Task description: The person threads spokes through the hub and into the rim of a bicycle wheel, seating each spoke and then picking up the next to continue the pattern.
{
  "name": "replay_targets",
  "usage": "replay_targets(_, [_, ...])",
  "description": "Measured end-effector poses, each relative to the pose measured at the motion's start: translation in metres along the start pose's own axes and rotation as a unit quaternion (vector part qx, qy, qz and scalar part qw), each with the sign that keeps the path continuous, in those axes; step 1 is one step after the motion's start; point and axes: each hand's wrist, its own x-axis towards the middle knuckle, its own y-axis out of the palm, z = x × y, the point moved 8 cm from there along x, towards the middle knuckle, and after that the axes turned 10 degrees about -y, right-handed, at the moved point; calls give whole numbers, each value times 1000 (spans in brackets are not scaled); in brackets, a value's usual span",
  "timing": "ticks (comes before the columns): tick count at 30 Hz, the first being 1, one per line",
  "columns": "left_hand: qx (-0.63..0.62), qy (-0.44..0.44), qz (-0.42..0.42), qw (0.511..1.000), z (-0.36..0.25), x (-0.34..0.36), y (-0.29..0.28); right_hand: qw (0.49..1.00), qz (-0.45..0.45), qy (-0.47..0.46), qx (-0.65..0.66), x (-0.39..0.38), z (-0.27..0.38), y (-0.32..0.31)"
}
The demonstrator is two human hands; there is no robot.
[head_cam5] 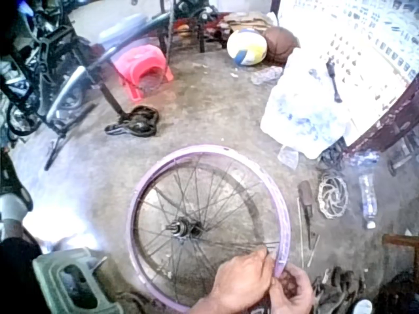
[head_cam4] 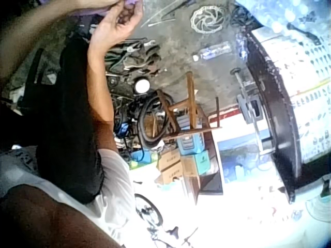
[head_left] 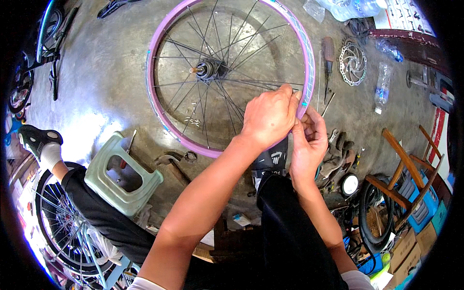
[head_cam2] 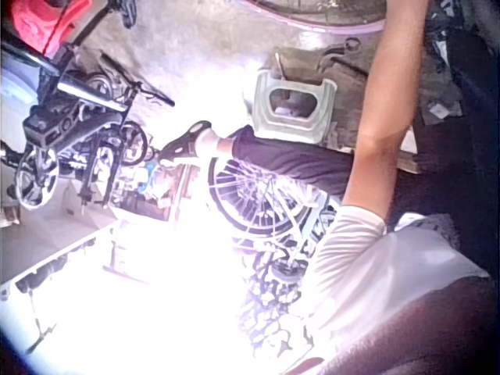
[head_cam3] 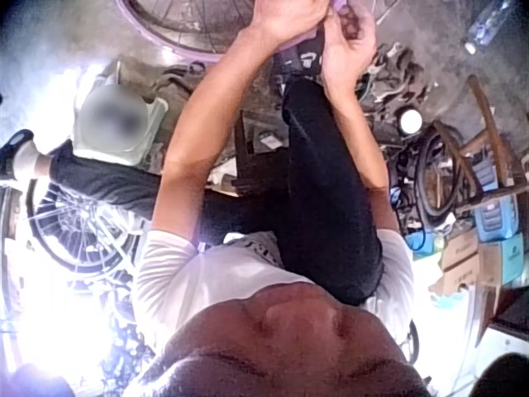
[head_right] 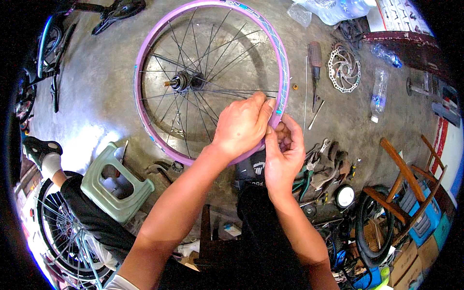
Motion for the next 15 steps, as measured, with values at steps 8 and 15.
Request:
replay_targets(8, [-177,-2,77,981,16,4,-3,1000,4,-2,1,-2,-2,-1])
replay_targets(15, [-143,41,51,988,8,0,0,1000,6,-8,3,0,-2,-3])
